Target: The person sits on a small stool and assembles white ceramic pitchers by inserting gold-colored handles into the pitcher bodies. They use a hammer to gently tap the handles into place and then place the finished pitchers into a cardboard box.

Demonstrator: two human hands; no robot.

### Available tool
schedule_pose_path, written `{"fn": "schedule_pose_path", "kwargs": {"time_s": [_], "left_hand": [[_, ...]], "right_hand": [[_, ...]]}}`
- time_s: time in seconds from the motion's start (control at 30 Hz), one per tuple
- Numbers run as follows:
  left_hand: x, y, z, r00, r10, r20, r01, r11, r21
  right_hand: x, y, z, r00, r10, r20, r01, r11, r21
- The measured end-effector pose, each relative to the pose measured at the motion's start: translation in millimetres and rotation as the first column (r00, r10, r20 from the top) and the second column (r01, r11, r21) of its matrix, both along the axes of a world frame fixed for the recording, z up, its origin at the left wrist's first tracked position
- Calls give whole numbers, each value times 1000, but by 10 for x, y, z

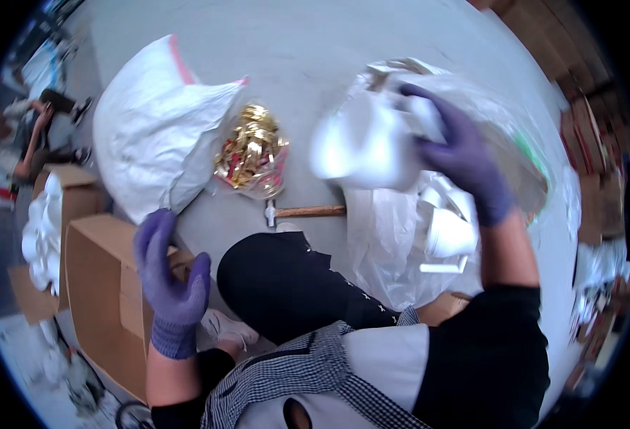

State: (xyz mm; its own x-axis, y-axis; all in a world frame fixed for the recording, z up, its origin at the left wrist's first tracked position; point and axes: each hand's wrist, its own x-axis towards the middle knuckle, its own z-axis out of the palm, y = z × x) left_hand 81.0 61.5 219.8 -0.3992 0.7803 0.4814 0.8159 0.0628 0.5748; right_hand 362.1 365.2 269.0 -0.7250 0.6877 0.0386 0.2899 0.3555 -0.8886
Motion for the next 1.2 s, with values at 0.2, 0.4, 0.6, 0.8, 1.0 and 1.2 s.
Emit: {"fn": "schedule_pose_path", "kwargs": {"time_s": [0.2,0.4,0.6,0.8,1.0,1.2], "left_hand": [[-188,-561,-540,981,85,174,-35,962,-272],[-690,-1780,-836,982,184,53,-151,914,-378],[-1932,-2867,-1389,741,669,56,-487,593,-642],[-2543,-3029,-2826,668,720,189,73,189,-979],[-2676,-2685,-3113,840,529,119,-6,229,-973],[-2695,-3320,-1733,629,764,143,-612,601,-514]], "right_hand": [[1756,304,-762,776,-322,542,-278,598,752],[1909,440,-2128,246,-412,877,-410,776,479],[1597,1431,-1735,156,-642,751,-843,311,440],[-451,130,-1636,861,-54,506,-290,764,576],[-1430,-611,-2472,604,354,714,-416,904,-96],[-1139,-494,-4121,265,262,928,-577,814,-65]]}}
